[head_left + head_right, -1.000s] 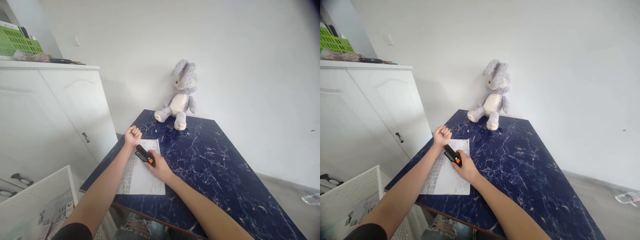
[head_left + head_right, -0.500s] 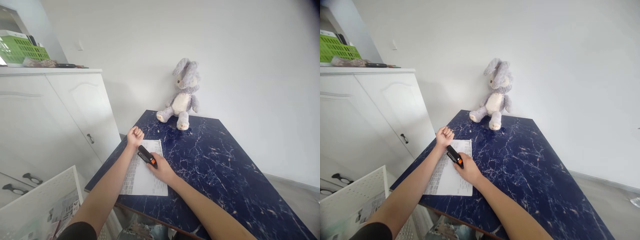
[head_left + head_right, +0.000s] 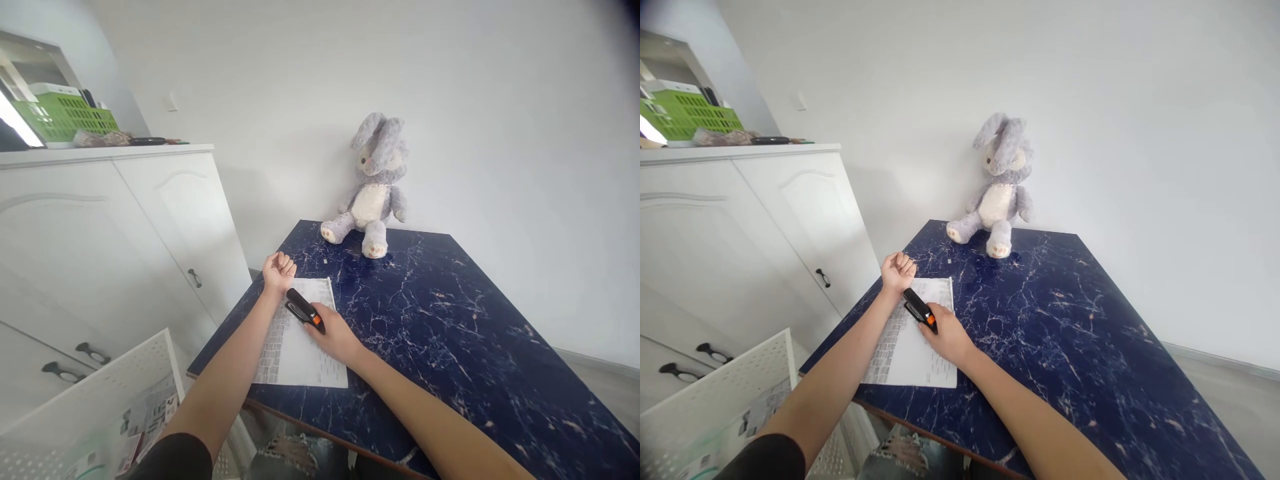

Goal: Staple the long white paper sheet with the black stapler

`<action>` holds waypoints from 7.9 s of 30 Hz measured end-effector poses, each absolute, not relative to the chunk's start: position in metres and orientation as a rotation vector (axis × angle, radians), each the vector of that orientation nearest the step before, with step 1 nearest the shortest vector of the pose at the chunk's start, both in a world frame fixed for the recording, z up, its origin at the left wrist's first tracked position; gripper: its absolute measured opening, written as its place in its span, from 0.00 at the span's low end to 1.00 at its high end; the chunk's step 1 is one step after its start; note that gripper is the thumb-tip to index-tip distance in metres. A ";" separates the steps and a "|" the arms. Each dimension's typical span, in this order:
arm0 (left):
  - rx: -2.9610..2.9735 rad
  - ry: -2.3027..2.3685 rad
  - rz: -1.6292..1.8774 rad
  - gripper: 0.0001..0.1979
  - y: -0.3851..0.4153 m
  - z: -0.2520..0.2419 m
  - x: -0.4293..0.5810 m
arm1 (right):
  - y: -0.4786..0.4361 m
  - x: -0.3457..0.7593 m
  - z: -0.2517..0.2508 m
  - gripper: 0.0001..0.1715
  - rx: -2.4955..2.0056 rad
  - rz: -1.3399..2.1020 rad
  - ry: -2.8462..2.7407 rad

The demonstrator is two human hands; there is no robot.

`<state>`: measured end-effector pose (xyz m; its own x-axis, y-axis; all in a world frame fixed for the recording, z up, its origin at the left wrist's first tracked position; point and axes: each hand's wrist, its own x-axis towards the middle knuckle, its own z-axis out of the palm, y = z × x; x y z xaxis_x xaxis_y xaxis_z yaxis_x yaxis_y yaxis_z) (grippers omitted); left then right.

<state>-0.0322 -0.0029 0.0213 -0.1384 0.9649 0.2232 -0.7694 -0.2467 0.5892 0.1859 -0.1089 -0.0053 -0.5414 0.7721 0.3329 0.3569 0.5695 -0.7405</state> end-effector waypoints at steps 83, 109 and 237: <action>1.230 0.953 1.039 0.51 -0.017 0.002 0.045 | -0.085 0.306 0.018 0.32 -0.971 1.350 -1.969; 1.167 0.777 1.267 0.40 -0.027 0.010 0.062 | -0.087 0.284 0.015 0.23 -0.979 0.856 -2.090; 2.024 0.702 0.732 0.21 -0.024 0.007 0.061 | -0.078 0.319 0.026 0.13 -1.022 0.708 -2.363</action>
<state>0.0612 -0.0241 0.0071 0.6711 0.7031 0.2352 0.2060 -0.4815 0.8519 0.3185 -0.0777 0.0263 -0.6139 0.7609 0.2100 0.5200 0.5900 -0.6177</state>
